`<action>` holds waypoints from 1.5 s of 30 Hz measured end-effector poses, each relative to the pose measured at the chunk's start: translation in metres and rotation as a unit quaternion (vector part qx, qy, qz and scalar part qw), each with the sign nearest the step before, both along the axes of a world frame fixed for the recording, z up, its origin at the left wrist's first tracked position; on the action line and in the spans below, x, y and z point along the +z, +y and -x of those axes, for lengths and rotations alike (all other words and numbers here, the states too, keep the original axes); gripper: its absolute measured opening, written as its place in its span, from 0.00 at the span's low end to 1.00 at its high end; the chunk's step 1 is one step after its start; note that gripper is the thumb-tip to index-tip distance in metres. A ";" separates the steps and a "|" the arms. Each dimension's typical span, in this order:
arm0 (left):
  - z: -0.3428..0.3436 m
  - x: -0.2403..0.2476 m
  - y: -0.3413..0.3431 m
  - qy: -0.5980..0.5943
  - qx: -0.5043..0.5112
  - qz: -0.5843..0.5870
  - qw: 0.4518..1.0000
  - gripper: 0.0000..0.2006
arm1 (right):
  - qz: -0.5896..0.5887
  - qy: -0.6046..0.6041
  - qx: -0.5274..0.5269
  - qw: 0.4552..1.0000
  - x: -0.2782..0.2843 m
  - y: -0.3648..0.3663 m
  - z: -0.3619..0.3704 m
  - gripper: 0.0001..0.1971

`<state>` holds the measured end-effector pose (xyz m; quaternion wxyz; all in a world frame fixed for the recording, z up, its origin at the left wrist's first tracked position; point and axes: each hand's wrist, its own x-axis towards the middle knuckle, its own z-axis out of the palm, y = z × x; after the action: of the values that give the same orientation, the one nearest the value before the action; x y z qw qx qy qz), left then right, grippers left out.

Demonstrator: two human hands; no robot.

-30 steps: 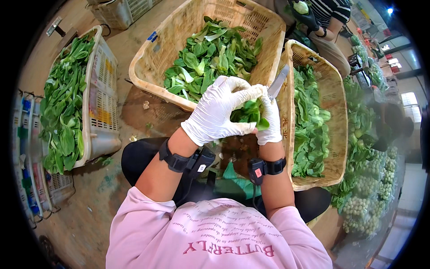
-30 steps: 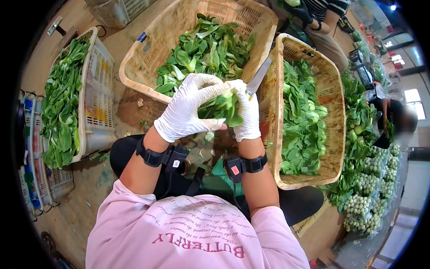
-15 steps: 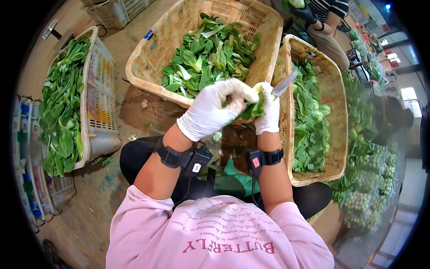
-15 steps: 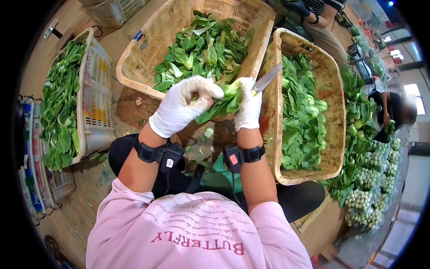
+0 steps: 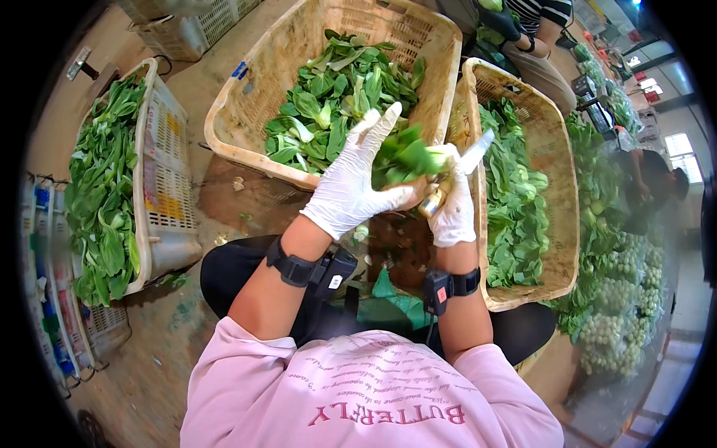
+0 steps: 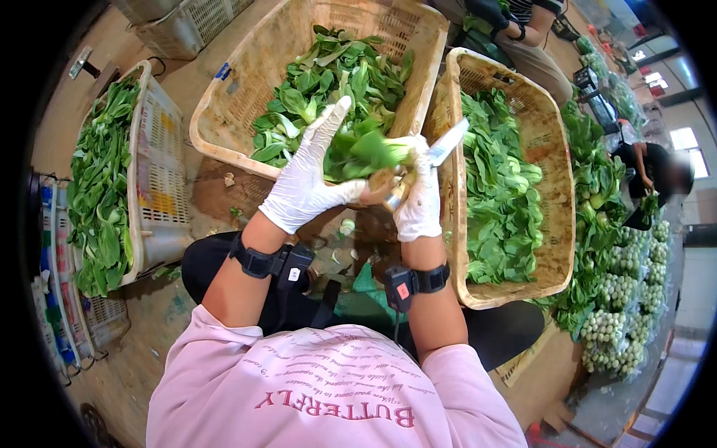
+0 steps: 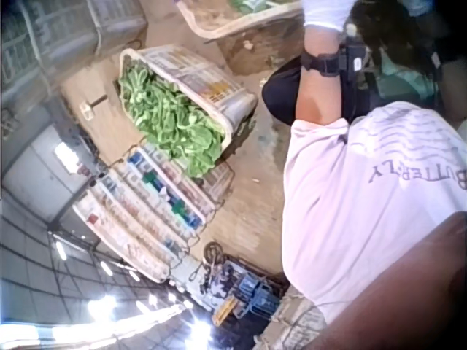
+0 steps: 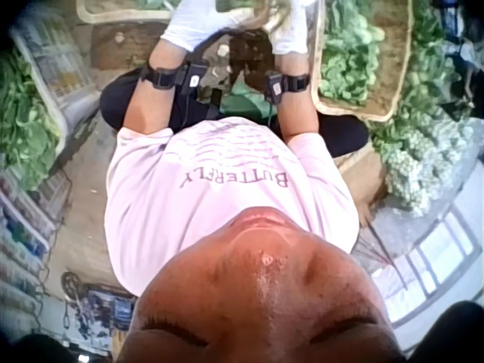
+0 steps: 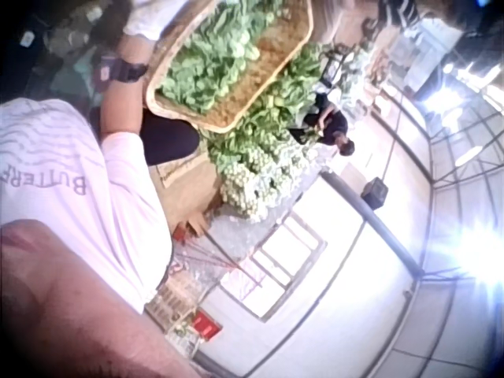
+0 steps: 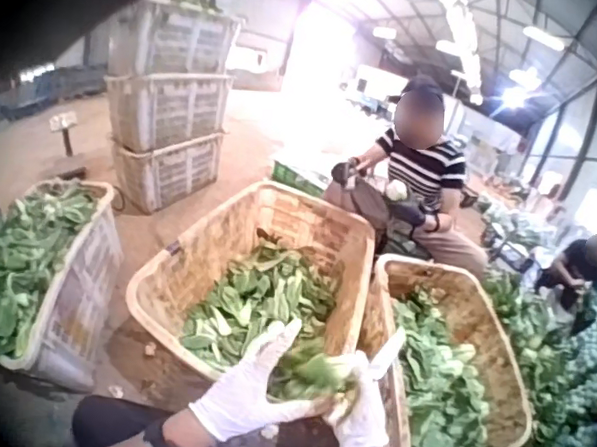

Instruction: The person trims the ends of leafy green vegetables using a knife and places them into a large plastic basket.

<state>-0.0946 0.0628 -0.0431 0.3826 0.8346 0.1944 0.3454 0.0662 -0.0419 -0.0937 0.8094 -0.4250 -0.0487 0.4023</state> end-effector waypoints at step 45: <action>-0.456 -0.073 -0.156 0.397 -0.167 -0.287 0.855 0.26 | -0.122 0.007 -0.335 0.934 0.086 -0.300 -0.224 0.12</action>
<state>0.3614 -0.0935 -0.1160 0.0680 0.9935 0.0793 -0.0445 0.2900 -0.3417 -0.0072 0.9430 -0.3122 0.0538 0.1016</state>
